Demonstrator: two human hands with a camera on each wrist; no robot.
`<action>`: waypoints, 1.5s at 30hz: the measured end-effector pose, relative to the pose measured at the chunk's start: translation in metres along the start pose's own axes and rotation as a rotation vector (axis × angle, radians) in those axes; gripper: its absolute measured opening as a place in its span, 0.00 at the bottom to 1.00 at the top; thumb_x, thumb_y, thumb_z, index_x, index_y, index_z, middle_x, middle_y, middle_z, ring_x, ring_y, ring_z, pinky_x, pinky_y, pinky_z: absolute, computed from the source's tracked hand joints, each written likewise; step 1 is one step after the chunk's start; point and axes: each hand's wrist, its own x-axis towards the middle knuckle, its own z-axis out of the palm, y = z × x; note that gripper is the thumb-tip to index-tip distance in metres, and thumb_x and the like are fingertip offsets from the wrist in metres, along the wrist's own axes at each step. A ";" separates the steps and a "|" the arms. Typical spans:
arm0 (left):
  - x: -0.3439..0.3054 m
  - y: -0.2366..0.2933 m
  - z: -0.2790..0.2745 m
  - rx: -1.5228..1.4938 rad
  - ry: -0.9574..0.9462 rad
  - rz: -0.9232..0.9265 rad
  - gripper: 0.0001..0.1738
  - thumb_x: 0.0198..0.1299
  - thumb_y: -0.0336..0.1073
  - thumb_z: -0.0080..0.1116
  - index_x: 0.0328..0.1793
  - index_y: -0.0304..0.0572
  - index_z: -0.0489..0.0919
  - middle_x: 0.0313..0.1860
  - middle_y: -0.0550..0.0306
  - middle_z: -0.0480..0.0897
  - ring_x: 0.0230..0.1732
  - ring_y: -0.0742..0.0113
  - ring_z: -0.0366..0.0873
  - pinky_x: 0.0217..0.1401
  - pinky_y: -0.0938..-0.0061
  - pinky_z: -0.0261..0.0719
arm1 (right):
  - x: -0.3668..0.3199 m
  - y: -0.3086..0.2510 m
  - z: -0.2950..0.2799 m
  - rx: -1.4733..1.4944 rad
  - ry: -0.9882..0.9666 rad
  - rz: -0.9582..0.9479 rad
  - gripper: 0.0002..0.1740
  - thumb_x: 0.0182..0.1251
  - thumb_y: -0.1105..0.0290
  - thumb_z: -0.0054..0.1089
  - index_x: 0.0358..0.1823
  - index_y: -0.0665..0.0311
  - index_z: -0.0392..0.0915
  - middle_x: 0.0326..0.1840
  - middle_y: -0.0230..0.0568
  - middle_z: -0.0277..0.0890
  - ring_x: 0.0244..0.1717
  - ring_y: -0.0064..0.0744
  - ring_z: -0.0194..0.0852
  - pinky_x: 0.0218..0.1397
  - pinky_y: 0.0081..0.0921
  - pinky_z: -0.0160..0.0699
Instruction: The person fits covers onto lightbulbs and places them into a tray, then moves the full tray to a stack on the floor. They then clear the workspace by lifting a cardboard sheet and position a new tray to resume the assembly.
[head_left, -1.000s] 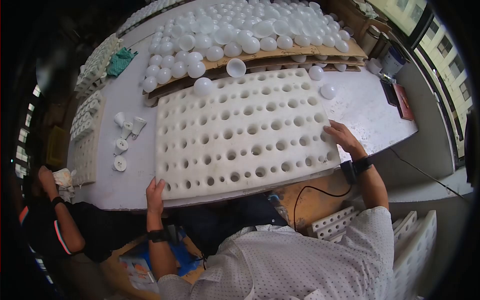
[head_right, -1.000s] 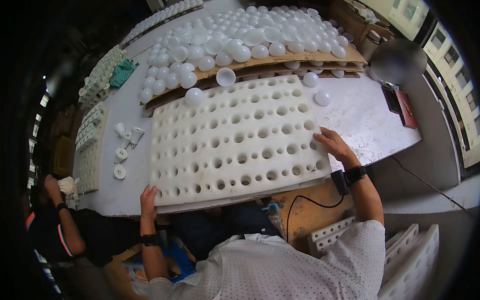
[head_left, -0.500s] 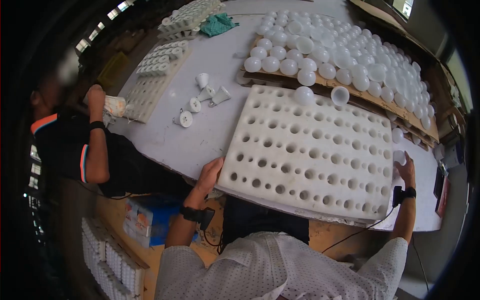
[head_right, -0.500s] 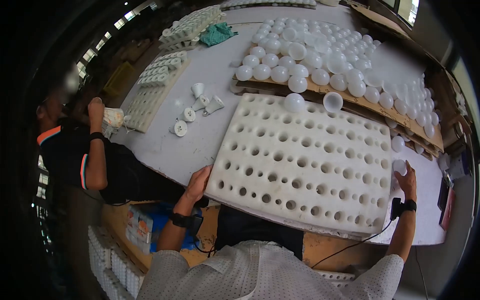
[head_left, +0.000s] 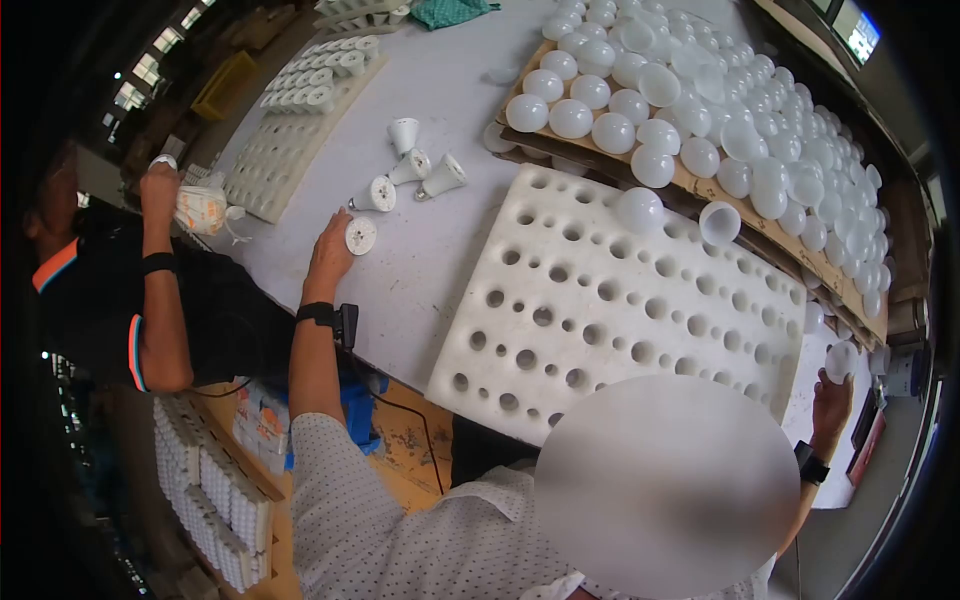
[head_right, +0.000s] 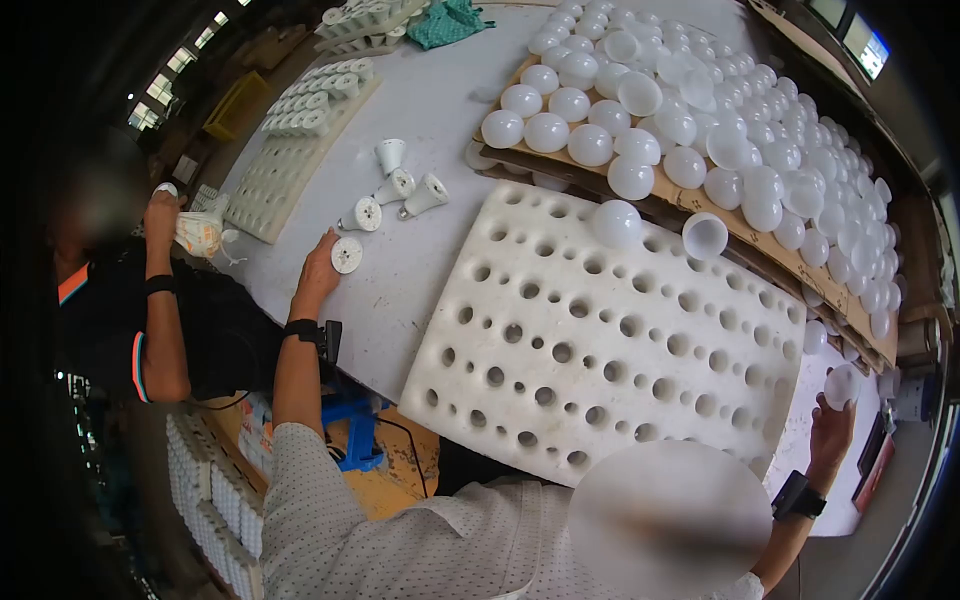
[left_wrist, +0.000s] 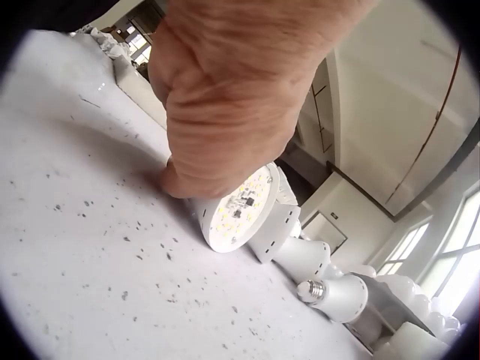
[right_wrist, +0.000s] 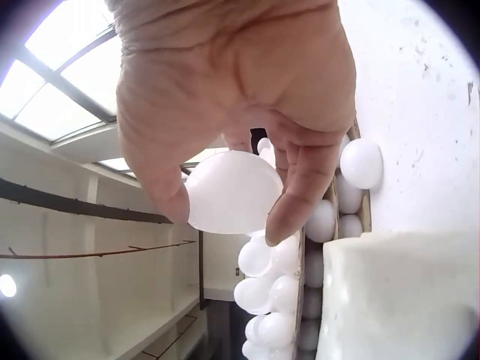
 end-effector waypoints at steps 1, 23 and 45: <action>-0.003 0.004 -0.002 -0.009 -0.006 0.004 0.30 0.48 0.23 0.58 0.61 0.35 0.67 0.61 0.38 0.69 0.62 0.47 0.67 0.65 0.66 0.66 | -0.011 -0.006 0.037 0.008 -0.060 -0.009 0.31 0.64 0.60 0.53 0.66 0.62 0.55 0.52 0.42 0.70 0.40 0.28 0.73 0.33 0.16 0.74; -0.175 0.203 -0.063 -1.601 -0.456 0.243 0.22 0.46 0.34 0.68 0.46 0.31 0.75 0.34 0.56 0.80 0.31 0.74 0.78 0.32 0.79 0.78 | -0.062 0.090 0.386 -0.170 -1.148 0.262 0.46 0.35 0.65 0.78 0.57 0.61 0.59 0.53 0.41 0.70 0.38 0.26 0.75 0.34 0.21 0.79; -0.174 0.197 -0.066 -1.285 -0.681 0.207 0.24 0.40 0.38 0.69 0.43 0.31 0.77 0.32 0.54 0.81 0.34 0.70 0.78 0.39 0.76 0.76 | -0.075 0.088 0.389 -0.598 -1.337 -0.011 0.44 0.37 0.63 0.77 0.58 0.62 0.63 0.48 0.37 0.73 0.50 0.32 0.71 0.55 0.28 0.70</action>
